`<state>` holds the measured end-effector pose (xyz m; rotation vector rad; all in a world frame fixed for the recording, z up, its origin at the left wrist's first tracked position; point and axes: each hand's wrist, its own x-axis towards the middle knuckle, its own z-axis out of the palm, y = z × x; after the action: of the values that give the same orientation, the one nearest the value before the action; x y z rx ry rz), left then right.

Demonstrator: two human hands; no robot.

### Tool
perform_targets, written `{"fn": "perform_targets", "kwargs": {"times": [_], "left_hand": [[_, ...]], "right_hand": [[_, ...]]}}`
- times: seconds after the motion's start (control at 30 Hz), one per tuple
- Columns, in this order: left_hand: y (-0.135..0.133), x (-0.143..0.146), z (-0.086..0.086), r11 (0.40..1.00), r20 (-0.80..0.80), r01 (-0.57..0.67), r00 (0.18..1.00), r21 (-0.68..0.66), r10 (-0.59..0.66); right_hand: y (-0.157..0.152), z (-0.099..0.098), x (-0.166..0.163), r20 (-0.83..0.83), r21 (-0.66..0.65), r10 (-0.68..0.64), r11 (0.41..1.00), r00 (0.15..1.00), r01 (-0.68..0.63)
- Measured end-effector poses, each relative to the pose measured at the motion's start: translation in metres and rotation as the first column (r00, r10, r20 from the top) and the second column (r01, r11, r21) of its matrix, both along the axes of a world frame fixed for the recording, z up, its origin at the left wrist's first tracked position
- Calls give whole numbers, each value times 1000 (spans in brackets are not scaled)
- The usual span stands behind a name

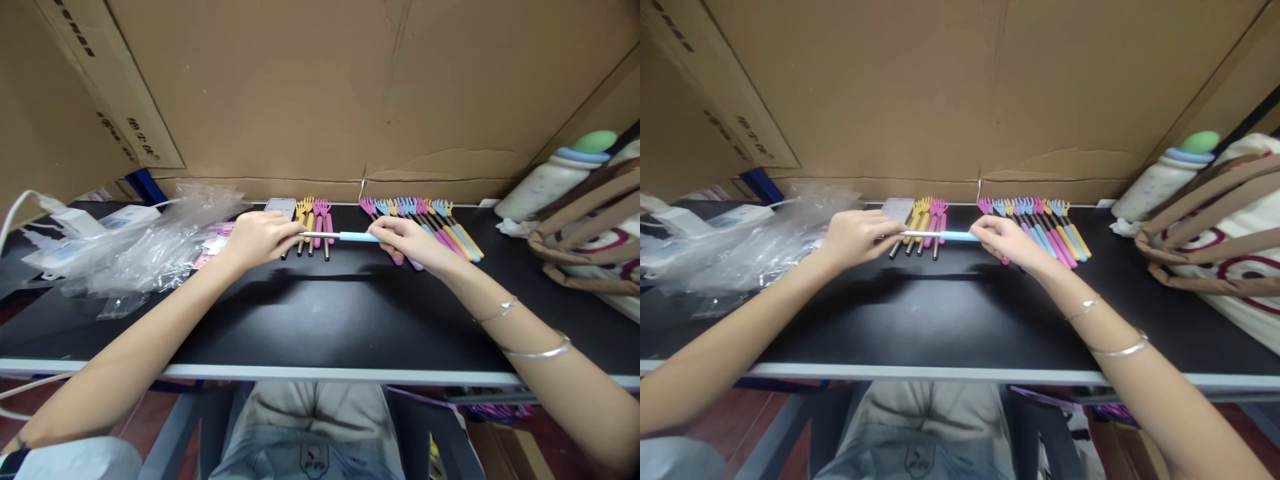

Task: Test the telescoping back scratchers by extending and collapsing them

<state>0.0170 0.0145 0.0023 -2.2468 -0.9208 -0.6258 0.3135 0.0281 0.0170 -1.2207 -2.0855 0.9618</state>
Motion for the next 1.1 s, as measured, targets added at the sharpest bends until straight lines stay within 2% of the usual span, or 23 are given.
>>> {"fn": "perform_targets", "kwargs": {"times": [0.07,0.13,0.2,0.3,0.43,0.53,0.6,0.67,0.73,0.8,0.97,1.1], "left_hand": [[1,-4,2,998,8,-50,999,-41,50],[3,-8,3,994,14,-85,996,-66,87],[5,-11,3,992,19,-97,995,-78,99],[7,-14,2,995,25,-79,996,-67,81],[7,-13,2,1000,20,-23,1000,-2,23],[5,-11,3,998,7,26,1000,63,-26],[4,-10,4,993,-13,49,999,105,-48],[2,-8,4,990,-45,59,998,126,-54],[1,-7,3,991,-78,50,996,122,-40],[-1,-5,3,994,-95,24,995,106,-14],[-1,-5,1,997,-62,-12,998,71,16],[-1,-3,0,999,-35,-20,999,46,22]], "right_hand": [[0,0,-1,94,163,-33,987,995,18],[1,-1,0,160,317,-62,948,985,8],[2,-4,1,196,408,-70,913,978,-17],[3,-7,3,228,442,-57,896,972,-51],[2,-7,4,200,426,-51,904,979,-40],[1,-5,4,132,345,-11,938,991,-36],[0,-4,3,75,213,37,976,997,-53],[0,-5,3,14,29,105,994,994,-105],[0,-6,4,-58,-139,160,976,985,-167],[-1,-6,4,-137,-250,173,947,975,-203],[-1,-5,2,-266,-329,104,924,958,-192],[-1,-8,-1,-260,-312,53,940,964,-136]]}}
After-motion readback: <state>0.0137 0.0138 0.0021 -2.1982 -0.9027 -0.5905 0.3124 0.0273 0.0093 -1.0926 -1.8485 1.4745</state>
